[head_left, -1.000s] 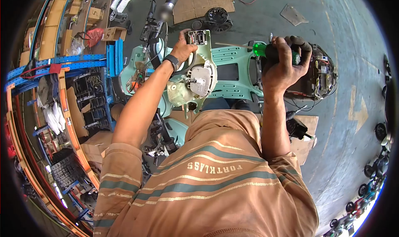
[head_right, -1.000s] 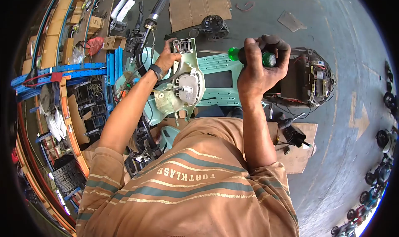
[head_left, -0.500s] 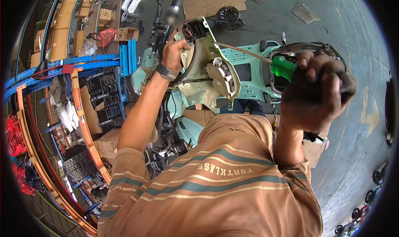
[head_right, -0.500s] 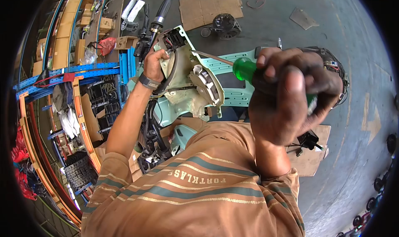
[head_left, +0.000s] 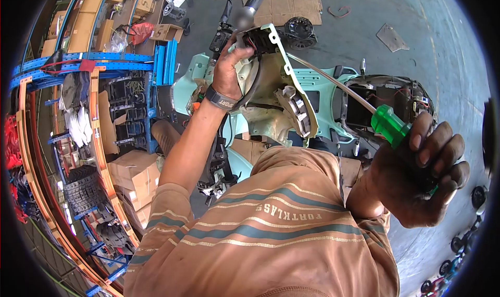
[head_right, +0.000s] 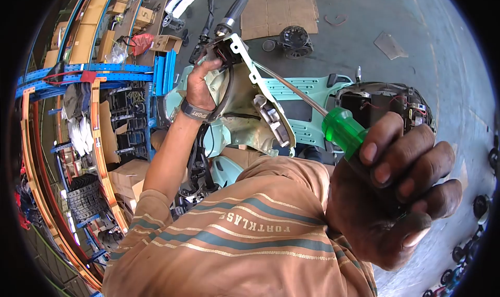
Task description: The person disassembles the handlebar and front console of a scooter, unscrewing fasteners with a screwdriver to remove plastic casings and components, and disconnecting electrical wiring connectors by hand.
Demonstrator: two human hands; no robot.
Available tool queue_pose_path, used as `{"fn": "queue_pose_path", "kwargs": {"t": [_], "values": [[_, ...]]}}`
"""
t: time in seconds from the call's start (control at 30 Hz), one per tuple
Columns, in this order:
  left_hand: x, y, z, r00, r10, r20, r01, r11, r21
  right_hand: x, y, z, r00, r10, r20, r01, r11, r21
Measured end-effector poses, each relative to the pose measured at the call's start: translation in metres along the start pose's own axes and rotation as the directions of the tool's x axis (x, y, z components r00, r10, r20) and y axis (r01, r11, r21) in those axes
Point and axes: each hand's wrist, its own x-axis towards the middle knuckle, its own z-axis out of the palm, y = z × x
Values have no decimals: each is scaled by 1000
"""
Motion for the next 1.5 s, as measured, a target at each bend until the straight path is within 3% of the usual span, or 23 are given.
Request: {"fn": "queue_pose_path", "kwargs": {"t": [0.13,0.17,0.33,0.47,0.7,0.8,0.9,1.0,1.03,1.13,1.27,1.47,1.5], "values": [[8,-10,-18,985,164,46,-169,970,175,-1,-7,6,999,-12,33,12,1000,4],[4,-3,5,980,196,-38,-184,959,215,-1,-8,7,999,-15,46,15,1000,9],[15,-8,-9,954,269,-129,-222,929,294,-2,-9,30,980,-72,185,80,996,-37],[13,-4,-5,941,240,-237,-198,962,189,-7,9,48,950,-134,281,160,984,-73],[11,0,-7,936,265,-231,-225,956,188,-8,31,65,913,-167,373,193,981,-31],[13,-5,-15,944,251,-216,-220,963,155,-9,34,66,910,-175,376,202,979,-36],[19,-8,-30,963,242,-115,-198,932,304,-9,35,68,901,-187,391,218,975,-34],[18,-6,-28,975,200,-95,-166,944,286,-10,33,71,895,-200,398,233,972,-36],[15,-5,-26,978,154,-138,-129,976,178,-10,33,73,901,-201,386,233,972,-37],[19,-9,-28,963,132,-234,-114,989,91,-9,34,75,906,-178,383,215,975,-54],[17,-9,-30,958,131,-254,-116,991,72,-9,31,77,906,-160,392,205,976,-75],[16,-5,-34,980,120,-158,-81,969,232,-8,27,79,912,-153,380,207,973,-104],[14,-3,-29,983,137,-122,-113,976,188,-8,27,79,905,-157,395,213,972,-103]]}}
